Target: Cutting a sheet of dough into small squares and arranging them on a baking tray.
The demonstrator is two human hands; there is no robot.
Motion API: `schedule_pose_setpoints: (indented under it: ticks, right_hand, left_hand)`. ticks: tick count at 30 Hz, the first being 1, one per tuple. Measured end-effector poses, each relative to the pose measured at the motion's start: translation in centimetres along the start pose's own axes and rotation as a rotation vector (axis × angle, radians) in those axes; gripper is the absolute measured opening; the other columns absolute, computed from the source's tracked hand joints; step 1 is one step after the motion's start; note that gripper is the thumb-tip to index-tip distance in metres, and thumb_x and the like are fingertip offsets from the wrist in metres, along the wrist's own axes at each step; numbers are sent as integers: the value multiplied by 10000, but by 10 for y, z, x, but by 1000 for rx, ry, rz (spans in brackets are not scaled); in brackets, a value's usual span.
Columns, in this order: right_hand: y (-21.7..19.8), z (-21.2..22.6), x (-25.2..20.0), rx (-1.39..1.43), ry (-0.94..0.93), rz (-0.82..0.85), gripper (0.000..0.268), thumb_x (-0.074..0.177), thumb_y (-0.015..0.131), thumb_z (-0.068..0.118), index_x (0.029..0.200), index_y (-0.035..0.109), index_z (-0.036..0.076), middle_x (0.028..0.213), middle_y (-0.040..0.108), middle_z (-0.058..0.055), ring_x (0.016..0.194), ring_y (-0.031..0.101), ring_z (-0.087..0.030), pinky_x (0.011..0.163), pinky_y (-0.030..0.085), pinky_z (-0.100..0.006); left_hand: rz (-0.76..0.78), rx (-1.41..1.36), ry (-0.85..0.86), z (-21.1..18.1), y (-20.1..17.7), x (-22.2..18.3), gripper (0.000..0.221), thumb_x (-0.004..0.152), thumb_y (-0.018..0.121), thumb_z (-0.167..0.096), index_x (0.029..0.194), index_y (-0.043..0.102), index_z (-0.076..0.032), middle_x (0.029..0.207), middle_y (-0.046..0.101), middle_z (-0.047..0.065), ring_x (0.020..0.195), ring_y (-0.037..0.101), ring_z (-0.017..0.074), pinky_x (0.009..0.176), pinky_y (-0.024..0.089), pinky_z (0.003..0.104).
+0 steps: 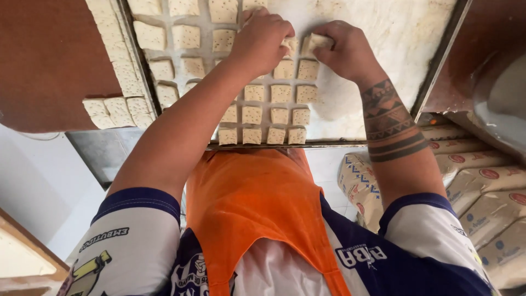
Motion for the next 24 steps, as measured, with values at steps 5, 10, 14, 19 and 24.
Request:
schedule_pose_setpoints:
  ticks: [5, 10, 14, 19, 24]
  right_hand:
    - [-1, 20, -13, -156, -197, -208, 381, 916, 784, 28, 1257, 619, -12, 1245, 500, -179, 941, 621, -363, 584, 559, -468]
    - [-5, 33, -27, -193, -202, -282, 328, 876, 796, -29, 1111, 570, 0, 1220, 497, -176, 864, 590, -315, 505, 517, -385]
    - [-7, 12, -22, 158, 161, -95, 245, 978, 761, -69, 1119, 577, 10, 1014, 586, -92, 733, 520, -139, 603, 499, -206]
    - [-26, 5, 7, 82, -118, -204, 226, 1012, 731, -53, 1233, 683, -57, 1090, 660, -168, 853, 575, -240, 713, 489, -329]
    - [-14, -2, 27, -140, -169, -170, 274, 1014, 745, 23, 1287, 757, 43, 803, 572, -86, 687, 501, -261, 667, 417, -420]
  left_hand:
    - [-277, 113, 123, -10, -12, -13, 224, 867, 852, -213, 1018, 703, -143, 982, 687, -2, 995, 540, 270, 909, 328, 447]
    - [-391, 158, 203, -18, -20, -26, 290, 814, 914, -157, 1021, 711, -143, 1030, 584, 4, 1002, 533, 269, 927, 329, 397]
    - [-162, -56, 49, 0, -21, -15, 241, 926, 796, -281, 1156, 742, -233, 1099, 716, 7, 1062, 592, 263, 1011, 283, 433]
    - [-191, -44, 72, 5, -31, 12, 201, 958, 759, -163, 1159, 762, -149, 982, 743, 51, 878, 665, 289, 710, 437, 451]
    - [-239, 162, 114, 14, -10, 35, 429, 881, 728, -11, 692, 384, -182, 636, 311, -60, 576, 354, 143, 529, 220, 332]
Point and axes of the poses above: each hand's wrist, its own x-axis towards the middle knuckle, its own y-axis out of the palm, z = x × y, the point moved 6 cm from there along x, towards the middle knuckle
